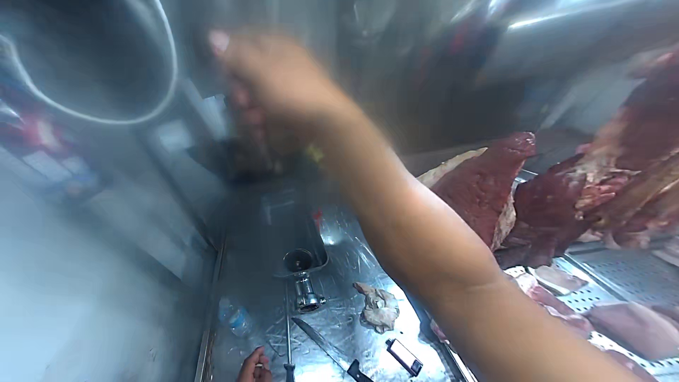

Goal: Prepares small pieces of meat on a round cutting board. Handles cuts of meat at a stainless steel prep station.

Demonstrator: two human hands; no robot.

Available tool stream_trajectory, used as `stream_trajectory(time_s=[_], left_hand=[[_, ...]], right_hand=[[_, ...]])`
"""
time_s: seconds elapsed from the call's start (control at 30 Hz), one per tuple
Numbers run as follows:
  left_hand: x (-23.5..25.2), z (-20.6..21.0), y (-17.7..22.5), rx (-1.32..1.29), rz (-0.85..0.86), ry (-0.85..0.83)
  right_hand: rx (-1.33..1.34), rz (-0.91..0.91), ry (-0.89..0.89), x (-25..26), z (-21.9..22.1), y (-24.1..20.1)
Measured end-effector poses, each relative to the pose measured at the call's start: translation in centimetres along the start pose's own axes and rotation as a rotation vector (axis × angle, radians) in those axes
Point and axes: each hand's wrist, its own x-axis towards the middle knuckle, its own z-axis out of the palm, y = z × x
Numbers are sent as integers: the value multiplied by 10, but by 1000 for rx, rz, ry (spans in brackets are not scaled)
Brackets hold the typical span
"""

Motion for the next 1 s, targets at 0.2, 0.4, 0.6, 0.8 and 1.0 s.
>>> stream_trajectory(time_s=[0.2,0.4,0.6,0.8,1.0], left_hand=[[-8,18,-13,5,41,-20],[-8,41,-4,56,61,-262],[6,85,16,572,30,-855],[4,194,58,794,93,-1076],[-28,362,151,789,270,-890]], right_hand=[[-47,-27,126,-65,3,14],[-467,111,391,-250,-21,146],[-496,529,328,-468,-72,224],[-529,984,376,-658,-135,245],[-425,1228,650,-780,-206,239]])
